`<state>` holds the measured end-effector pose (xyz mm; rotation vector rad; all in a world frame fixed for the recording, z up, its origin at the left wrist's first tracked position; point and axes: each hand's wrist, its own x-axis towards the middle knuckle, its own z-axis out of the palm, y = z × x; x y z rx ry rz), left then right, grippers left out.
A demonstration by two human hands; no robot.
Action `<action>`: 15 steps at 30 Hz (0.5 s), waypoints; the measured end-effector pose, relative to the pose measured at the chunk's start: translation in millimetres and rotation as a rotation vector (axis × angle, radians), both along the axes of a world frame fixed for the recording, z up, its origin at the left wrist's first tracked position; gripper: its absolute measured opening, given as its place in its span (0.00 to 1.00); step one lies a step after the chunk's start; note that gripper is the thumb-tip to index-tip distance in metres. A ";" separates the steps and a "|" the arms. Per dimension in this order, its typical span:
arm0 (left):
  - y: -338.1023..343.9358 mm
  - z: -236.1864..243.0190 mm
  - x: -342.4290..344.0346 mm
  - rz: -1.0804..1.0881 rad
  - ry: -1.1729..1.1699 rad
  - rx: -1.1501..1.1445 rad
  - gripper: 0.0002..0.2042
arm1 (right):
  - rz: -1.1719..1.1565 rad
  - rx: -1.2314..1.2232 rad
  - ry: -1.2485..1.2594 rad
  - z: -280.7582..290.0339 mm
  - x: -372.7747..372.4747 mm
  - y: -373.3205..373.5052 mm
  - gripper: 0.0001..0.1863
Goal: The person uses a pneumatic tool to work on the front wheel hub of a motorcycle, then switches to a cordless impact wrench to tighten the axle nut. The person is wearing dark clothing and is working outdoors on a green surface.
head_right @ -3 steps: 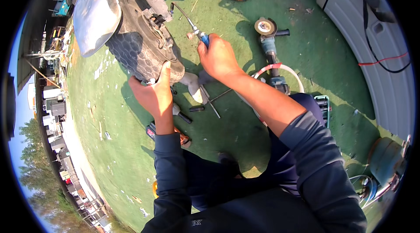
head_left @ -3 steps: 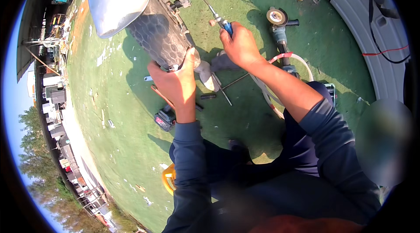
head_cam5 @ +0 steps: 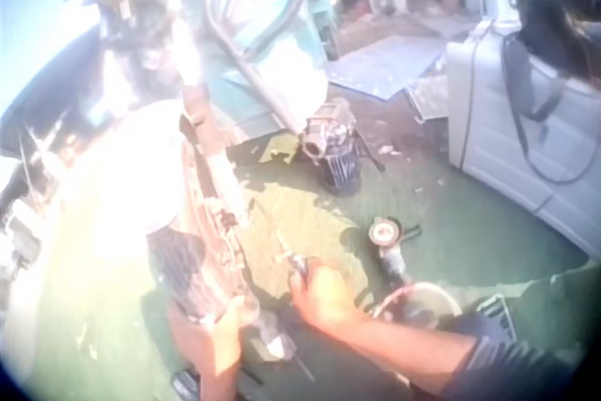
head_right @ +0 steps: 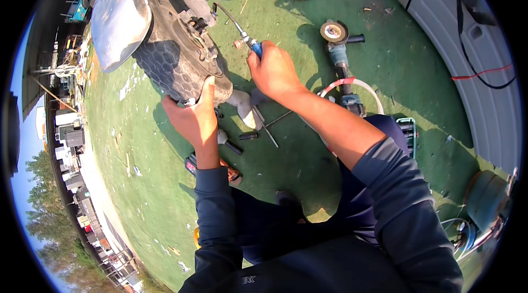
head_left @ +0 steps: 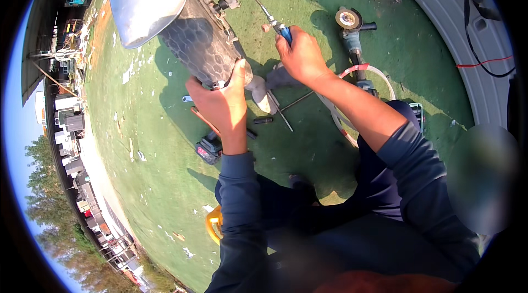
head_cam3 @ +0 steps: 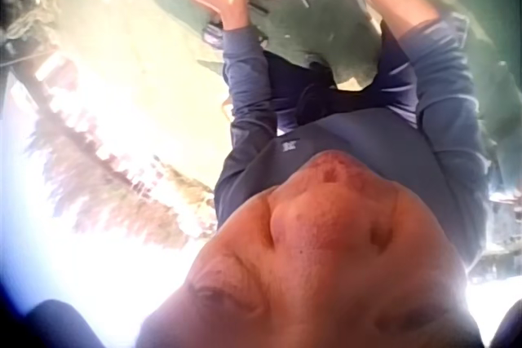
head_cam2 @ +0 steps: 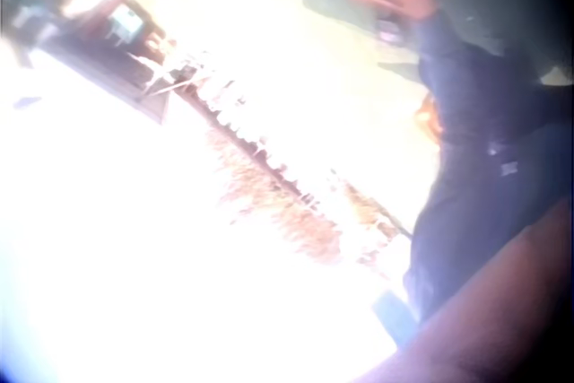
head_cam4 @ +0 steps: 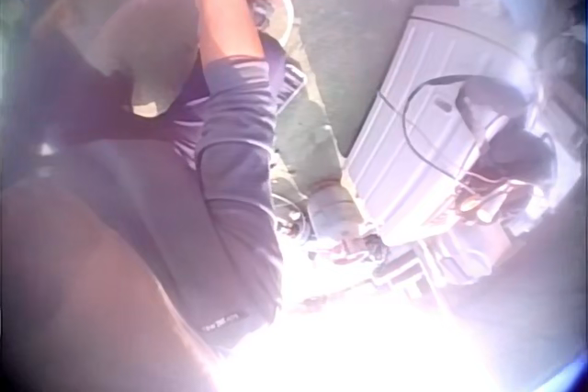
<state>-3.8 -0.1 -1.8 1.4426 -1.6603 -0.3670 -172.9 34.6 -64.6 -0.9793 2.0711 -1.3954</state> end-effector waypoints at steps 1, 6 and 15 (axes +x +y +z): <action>0.8 -2.4 -2.9 -0.008 0.034 0.009 0.42 | 0.001 -0.004 0.016 -1.7 -2.9 0.3 0.16; -1.0 -8.9 -4.0 -0.009 0.057 0.000 0.41 | -0.004 0.010 0.052 -1.9 -6.3 3.6 0.16; -2.7 -0.9 2.0 -0.008 0.018 0.007 0.40 | 0.014 0.015 0.032 -3.7 -0.8 1.7 0.16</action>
